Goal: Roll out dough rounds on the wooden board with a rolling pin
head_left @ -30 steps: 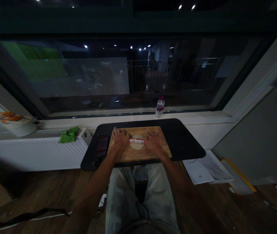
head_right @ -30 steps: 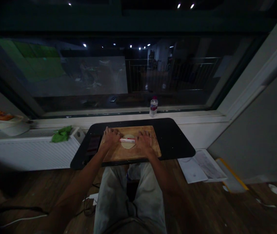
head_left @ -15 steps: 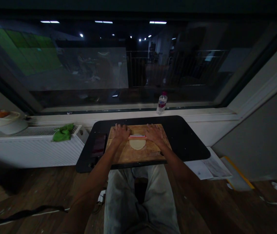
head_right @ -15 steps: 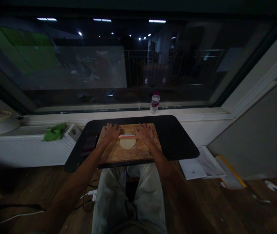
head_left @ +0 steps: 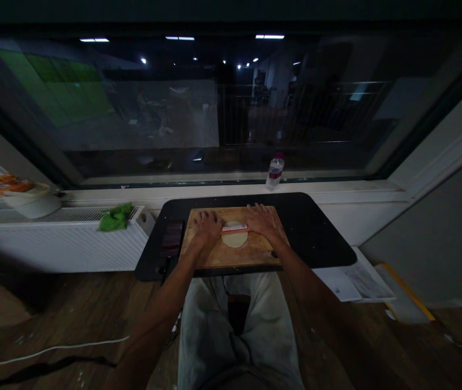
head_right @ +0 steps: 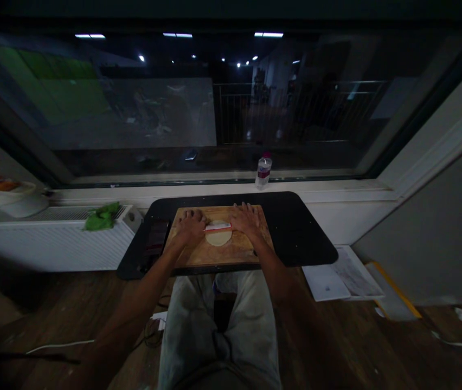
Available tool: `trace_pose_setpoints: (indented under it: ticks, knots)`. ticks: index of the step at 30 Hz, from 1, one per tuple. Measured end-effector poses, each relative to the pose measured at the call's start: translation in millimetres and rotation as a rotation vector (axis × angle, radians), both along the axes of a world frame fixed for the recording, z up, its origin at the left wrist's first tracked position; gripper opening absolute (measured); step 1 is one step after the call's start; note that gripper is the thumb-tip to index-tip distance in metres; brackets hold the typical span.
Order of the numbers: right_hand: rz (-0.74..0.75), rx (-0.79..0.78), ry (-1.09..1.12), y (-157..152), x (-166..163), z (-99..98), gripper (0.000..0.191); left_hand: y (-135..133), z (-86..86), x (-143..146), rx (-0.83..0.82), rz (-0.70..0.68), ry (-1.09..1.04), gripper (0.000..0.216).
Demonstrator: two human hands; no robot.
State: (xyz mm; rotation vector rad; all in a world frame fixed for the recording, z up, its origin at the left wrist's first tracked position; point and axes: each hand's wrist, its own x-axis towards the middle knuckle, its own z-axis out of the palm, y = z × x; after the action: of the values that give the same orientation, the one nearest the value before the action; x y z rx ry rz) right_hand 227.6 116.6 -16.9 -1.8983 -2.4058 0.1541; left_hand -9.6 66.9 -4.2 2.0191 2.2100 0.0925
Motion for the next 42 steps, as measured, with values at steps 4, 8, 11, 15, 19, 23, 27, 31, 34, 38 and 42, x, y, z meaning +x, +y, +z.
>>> trace_pose_setpoints:
  ticks: [4,8,11,15,19,23,27,31,34,38,42]
  knots:
    - [-0.006,-0.059,-0.015,-1.2,-1.8,7.1,0.075,-25.3,1.8,9.8,0.065,0.063,-0.030,0.056]
    - [-0.013,-0.074,0.007,-3.2,-3.4,11.5,0.074,-47.1,-0.7,19.1,0.121,0.061,-0.018,0.057]
    - [-0.043,-0.084,0.026,-3.9,-5.4,12.9,0.073,-58.4,-4.3,25.3,0.146,0.076,-0.007,0.059]
    - [-0.077,-0.094,0.017,-1.0,-9.0,11.1,0.072,-67.1,-9.4,32.1,0.173,0.079,0.014,0.064]
    - [-0.070,-0.109,0.010,2.4,-8.1,4.4,0.072,-74.1,-14.2,38.7,0.206,0.100,0.037,0.067]
    - [-0.010,-0.113,0.050,2.3,-4.8,-1.2,0.074,-84.0,-18.0,47.0,0.248,0.124,0.052,0.065]
    - [-0.008,-0.116,0.082,1.3,-4.8,-0.8,0.084,-95.6,-21.6,54.2,0.312,0.119,0.045,0.064]
    - [0.010,-0.131,0.082,0.3,-6.6,3.4,0.085,-105.3,-24.9,59.6,0.347,0.114,0.032,0.062]
    - [0.019,-0.136,0.079,-1.9,-7.6,7.0,0.089,-111.7,-26.3,63.9,0.359,0.111,0.034,0.062]
    - [0.027,-0.112,0.073,-6.7,-7.2,10.5,0.088,-120.6,-25.5,70.4,0.345,0.102,0.044,0.063]
    - [0.030,-0.049,0.048,-11.8,-6.9,12.2,0.087,-129.0,-24.0,77.2,0.301,0.100,0.006,0.068]
